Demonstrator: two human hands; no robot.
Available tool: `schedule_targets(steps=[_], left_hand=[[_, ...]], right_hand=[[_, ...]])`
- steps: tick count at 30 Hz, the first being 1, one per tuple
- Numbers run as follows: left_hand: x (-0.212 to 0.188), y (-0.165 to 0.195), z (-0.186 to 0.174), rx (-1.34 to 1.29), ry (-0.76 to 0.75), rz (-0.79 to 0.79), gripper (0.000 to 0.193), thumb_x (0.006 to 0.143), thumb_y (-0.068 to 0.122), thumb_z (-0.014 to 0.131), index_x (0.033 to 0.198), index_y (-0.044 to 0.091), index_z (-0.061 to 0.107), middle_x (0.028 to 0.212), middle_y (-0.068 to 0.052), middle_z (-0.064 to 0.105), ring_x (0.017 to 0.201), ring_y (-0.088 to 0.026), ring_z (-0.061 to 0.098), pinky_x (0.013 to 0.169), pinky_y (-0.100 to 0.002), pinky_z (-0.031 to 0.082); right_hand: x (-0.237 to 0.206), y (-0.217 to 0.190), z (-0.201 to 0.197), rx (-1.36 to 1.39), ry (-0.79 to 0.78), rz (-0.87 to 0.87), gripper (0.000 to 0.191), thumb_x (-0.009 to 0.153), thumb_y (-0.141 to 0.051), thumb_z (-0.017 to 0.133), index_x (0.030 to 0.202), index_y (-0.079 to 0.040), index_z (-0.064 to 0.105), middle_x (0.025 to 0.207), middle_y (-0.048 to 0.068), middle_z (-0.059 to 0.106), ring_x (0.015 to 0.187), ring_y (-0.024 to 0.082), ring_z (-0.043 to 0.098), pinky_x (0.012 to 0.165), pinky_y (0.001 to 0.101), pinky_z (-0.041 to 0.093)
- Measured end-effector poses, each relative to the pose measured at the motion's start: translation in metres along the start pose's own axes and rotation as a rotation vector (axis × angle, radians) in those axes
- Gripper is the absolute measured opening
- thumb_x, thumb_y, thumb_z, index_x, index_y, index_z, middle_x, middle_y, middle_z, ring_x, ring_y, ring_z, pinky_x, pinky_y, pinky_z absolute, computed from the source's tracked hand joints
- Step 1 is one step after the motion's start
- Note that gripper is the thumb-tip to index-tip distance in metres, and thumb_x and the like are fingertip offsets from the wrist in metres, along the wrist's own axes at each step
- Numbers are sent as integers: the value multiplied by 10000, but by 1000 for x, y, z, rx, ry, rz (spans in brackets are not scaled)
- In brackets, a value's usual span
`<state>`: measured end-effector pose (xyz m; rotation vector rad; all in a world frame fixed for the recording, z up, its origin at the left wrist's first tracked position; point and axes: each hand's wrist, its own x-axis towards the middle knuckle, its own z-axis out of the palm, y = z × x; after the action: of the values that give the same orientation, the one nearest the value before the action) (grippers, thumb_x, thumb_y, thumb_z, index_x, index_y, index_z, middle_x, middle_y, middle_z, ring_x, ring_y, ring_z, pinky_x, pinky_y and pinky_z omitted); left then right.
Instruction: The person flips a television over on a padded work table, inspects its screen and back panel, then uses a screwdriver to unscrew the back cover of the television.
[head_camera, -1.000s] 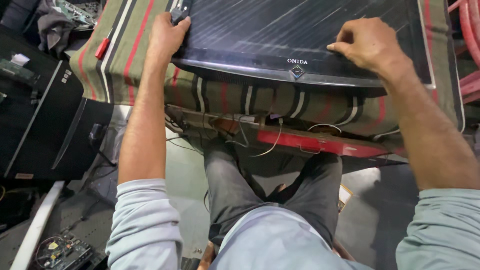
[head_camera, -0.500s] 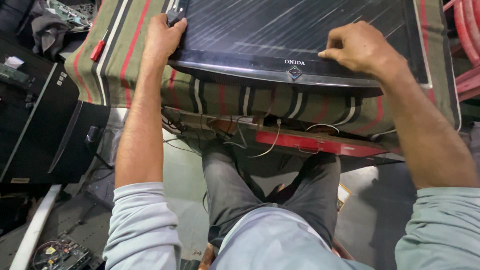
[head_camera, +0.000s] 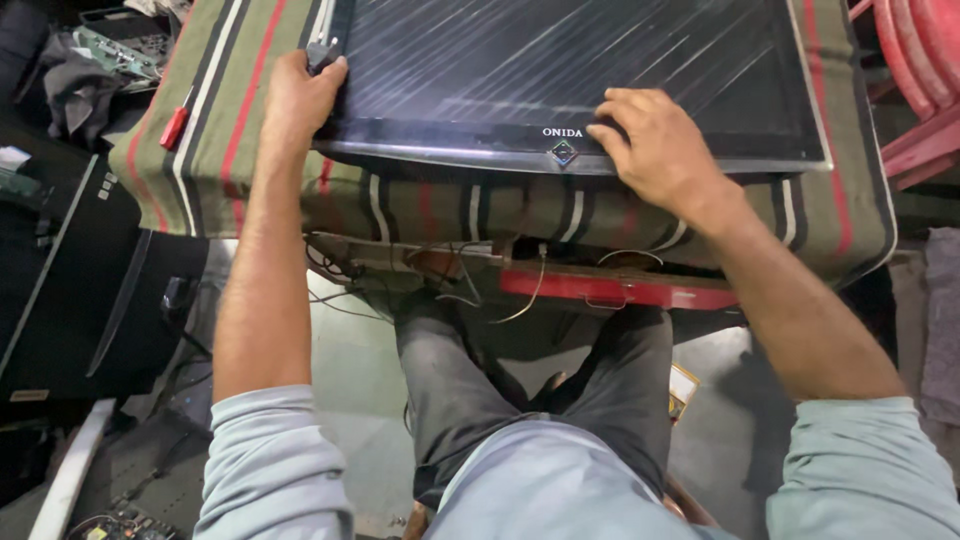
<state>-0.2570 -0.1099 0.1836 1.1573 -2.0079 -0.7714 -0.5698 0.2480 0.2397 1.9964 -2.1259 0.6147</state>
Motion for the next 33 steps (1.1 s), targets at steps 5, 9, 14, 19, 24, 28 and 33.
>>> schedule_targets(steps=[5, 9, 14, 19, 24, 28, 33], left_hand=[[-1, -3, -5, 22, 13, -9, 441, 920, 408, 784, 967, -23, 707, 819, -159, 721, 753, -235, 707, 685, -410, 518], [-2, -4, -7, -10, -2, -25, 423, 920, 391, 781, 952, -24, 708, 790, -138, 716, 714, -208, 689, 650, -405, 512], [-6, -4, -11, 0, 8, -10, 410, 923, 378, 790, 950, -24, 713, 776, -112, 709, 698, -183, 681, 634, -386, 505], [-9, -2, -14, -57, -24, -65, 406, 931, 370, 779, 934, -29, 706, 756, -88, 692, 671, -156, 655, 605, -370, 494], [-8, 0, -15, -45, -10, -50, 388, 929, 356, 785, 936, -26, 718, 745, -62, 691, 658, -142, 649, 587, -360, 486], [-4, -1, -12, -120, -23, -24, 373, 921, 343, 783, 939, -25, 722, 767, -69, 703, 675, -140, 651, 604, -361, 502], [-2, -6, -12, -60, -1, 20, 374, 925, 341, 792, 964, -26, 730, 775, -72, 712, 693, -136, 667, 619, -358, 499]], right_hand=[[1, 44, -3, -54, -284, 108, 771, 1069, -516, 427, 1542, 88, 338, 1622, 301, 290, 1508, 411, 243, 1177, 557, 207], [19, 90, 1, -100, -341, 305, 855, 1057, -601, 337, 1586, 62, 228, 1673, 271, 172, 1560, 374, 146, 1236, 536, 134], [35, 147, -4, -136, -277, 433, 870, 1073, -604, 352, 1579, 95, 241, 1659, 300, 199, 1547, 396, 171, 1233, 556, 150], [36, 170, -5, -148, -230, 414, 815, 1074, -570, 346, 1568, 76, 279, 1666, 257, 239, 1558, 354, 199, 1222, 585, 130], [41, 167, -4, -160, -228, 433, 821, 1096, -568, 354, 1594, 81, 286, 1642, 288, 295, 1557, 376, 244, 1260, 578, 137], [34, 163, 1, -183, -200, 377, 850, 1077, -577, 373, 1555, 121, 289, 1628, 330, 258, 1526, 425, 232, 1211, 590, 157], [-3, 139, -2, -160, -226, 277, 863, 1097, -567, 395, 1524, 177, 307, 1598, 407, 255, 1499, 515, 240, 1206, 588, 201]])
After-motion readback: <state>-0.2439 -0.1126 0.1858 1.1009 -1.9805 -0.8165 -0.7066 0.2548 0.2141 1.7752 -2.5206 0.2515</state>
